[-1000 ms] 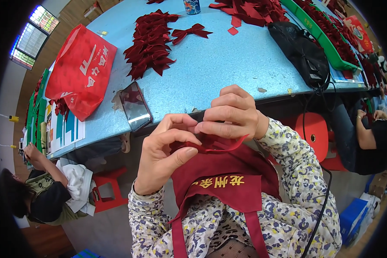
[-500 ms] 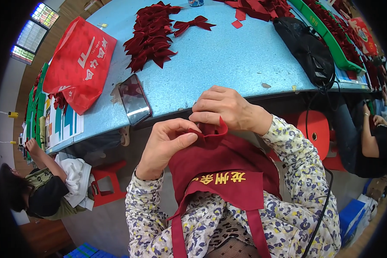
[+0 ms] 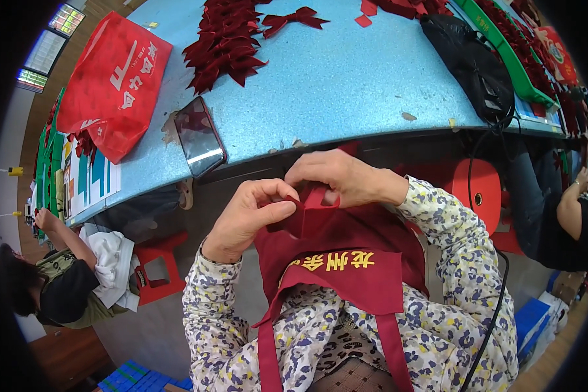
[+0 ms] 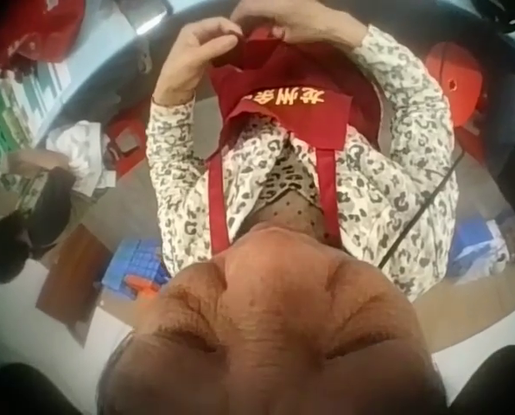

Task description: Folding and assembling red fabric ribbons into decorative bows or flower-like shapes.

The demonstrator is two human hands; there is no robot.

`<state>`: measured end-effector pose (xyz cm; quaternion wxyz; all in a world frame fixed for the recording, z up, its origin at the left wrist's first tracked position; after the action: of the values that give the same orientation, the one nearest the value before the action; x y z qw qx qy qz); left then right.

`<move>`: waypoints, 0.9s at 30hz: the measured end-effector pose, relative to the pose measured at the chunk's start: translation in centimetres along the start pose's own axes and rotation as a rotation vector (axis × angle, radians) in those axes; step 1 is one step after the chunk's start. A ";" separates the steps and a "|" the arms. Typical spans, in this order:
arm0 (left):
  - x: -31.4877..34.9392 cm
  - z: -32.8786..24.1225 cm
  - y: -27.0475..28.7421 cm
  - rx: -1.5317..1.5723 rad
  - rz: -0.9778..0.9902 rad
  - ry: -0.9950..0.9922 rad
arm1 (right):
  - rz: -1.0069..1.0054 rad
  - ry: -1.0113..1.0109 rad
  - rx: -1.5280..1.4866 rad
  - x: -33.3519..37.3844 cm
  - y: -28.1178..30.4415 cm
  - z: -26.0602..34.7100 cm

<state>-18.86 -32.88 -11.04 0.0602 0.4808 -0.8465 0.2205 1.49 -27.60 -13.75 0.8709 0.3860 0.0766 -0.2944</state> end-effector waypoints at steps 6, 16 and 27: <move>0.5 3.1 1.4 0.005 0.078 0.082 | 0.236 -0.097 -0.550 1.4 -2.6 -2.5; 1.2 5.8 4.0 -0.081 0.075 0.148 | 0.444 -0.449 -0.664 0.0 -4.7 -3.5; 2.0 8.6 5.8 0.047 0.025 0.087 | 0.349 -0.352 -0.401 -2.0 -7.4 -3.5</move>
<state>-23.83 -35.60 -19.97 0.0831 0.4613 -0.8436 0.2618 -4.04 -28.04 -20.05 0.9668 0.1572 -0.0862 -0.1820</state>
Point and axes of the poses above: each hand's wrist, its own x-axis away from the middle knuckle, its own y-axis out of the back of the hand, z = x × y, the point moved 1 cm from there along -x, towards the middle knuckle, and after that the axes turned 1 degree about y, right-handed, at the moved point
